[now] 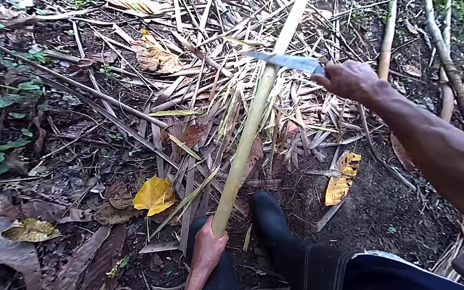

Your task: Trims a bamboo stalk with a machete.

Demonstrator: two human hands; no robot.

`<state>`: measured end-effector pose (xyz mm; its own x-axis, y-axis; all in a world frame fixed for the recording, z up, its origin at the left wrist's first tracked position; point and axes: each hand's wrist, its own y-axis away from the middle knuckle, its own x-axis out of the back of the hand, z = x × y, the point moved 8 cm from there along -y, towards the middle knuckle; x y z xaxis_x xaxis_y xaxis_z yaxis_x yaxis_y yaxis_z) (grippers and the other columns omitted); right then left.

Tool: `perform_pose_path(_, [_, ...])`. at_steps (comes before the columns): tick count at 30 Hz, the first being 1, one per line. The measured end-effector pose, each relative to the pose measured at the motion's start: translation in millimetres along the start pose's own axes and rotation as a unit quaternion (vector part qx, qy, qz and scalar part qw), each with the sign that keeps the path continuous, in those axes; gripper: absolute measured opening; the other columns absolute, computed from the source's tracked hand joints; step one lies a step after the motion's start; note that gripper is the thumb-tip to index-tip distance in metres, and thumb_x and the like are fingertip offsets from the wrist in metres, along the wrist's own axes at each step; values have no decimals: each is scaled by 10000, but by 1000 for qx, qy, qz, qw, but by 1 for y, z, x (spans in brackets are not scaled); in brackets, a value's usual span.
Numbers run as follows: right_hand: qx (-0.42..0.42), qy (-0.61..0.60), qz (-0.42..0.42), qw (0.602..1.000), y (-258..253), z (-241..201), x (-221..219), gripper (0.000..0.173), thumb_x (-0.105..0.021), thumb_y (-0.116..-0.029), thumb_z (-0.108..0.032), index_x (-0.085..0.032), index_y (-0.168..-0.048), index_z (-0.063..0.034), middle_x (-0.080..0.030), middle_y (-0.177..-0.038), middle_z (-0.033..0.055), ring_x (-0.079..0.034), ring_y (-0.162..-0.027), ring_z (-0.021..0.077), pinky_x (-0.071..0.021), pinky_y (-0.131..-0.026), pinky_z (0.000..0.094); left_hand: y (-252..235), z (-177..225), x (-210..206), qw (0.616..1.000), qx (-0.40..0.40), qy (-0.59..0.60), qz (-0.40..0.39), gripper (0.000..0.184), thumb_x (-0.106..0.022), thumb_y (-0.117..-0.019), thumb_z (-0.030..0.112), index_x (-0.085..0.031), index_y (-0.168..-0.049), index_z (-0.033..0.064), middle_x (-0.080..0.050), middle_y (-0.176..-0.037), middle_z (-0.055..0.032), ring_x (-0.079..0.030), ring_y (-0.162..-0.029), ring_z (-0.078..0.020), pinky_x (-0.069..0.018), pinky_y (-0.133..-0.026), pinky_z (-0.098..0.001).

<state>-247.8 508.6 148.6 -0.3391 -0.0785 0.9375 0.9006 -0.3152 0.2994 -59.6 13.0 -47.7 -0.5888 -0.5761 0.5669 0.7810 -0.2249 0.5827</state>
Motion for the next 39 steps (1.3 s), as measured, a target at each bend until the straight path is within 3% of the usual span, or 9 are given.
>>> perform_pose_path(4, [-188,-157,80,966,-26,75,3,809,-268,-1055,-626,-602,-1105,109,-624,-1158,390,-615,-1142,566,-458,-874,751,-2,0,3,1000,1,17,-6,451,-779,-728,114,-672,-1161,43,-710,-952,-116,-696,-875,-245,-560,-811,-504])
perform_pose_path(10, [-47,-273,57,959,20,26,-100,647,-342,-1087,-552,-604,-1066,39,-631,-867,266,-657,-849,466,-492,-760,675,-5,-8,3,998,7,50,-30,468,-760,-736,150,-667,-1184,52,-700,-973,-87,-690,-842,-193,-583,-778,-443])
perform_pose_path(14, [80,-284,114,949,76,-41,-160,545,-384,-1066,-583,-599,-1042,-83,-568,-669,109,-600,-547,303,-509,-484,539,-5,-11,6,998,15,58,-24,463,-757,-721,159,-673,-1165,61,-698,-945,-69,-684,-780,-168,-591,-721,-414])
perform_pose_path(19, [165,-183,104,964,71,-105,-169,543,-530,-1013,-576,-628,-1063,-44,-659,-857,137,-680,-651,332,-554,-551,526,-7,-14,5,996,23,83,-29,488,-750,-703,169,-672,-1173,60,-698,-914,-63,-678,-716,-158,-595,-667,-389])
perform_pose_path(24, [61,-359,114,924,12,-105,-185,618,-399,-1068,-550,-607,-1079,33,-653,-796,213,-690,-760,418,-546,-686,611,-10,-18,7,993,29,106,-36,490,-760,-708,159,-657,-1171,36,-691,-867,-70,-664,-645,-166,-592,-616,-377])
perform_pose_path(28, [71,-383,164,906,23,-138,-187,627,-371,-1062,-597,-608,-1046,-17,-612,-715,149,-650,-620,339,-545,-554,545,-11,-21,11,989,41,141,-35,473,-754,-712,152,-643,-1153,23,-683,-783,-68,-639,-545,-172,-580,-528,-354])
perform_pose_path(31, [162,-303,143,928,29,-157,-183,595,-534,-1007,-588,-650,-1061,-7,-680,-882,168,-703,-711,340,-581,-615,529,-12,-22,12,985,56,158,-36,455,-752,-723,137,-633,-1144,11,-670,-760,-76,-626,-518,-174,-571,-502,-344])
perform_pose_path(36, [-55,-420,86,902,-23,-97,-197,673,-376,-1059,-615,-613,-1114,12,-679,-883,242,-698,-852,447,-534,-748,648,-13,-25,13,984,69,163,-28,454,-753,-726,140,-630,-1144,11,-662,-716,-76,-620,-493,-187,-568,-482,-351])
perform_pose_path(39, [-40,-411,105,905,-22,-79,-191,669,-357,-1060,-620,-615,-1098,-4,-657,-820,221,-687,-790,428,-531,-708,640,-10,-23,11,985,69,159,-25,479,-752,-717,141,-629,-1162,14,-671,-740,-74,-632,-516,-182,-576,-500,-352])
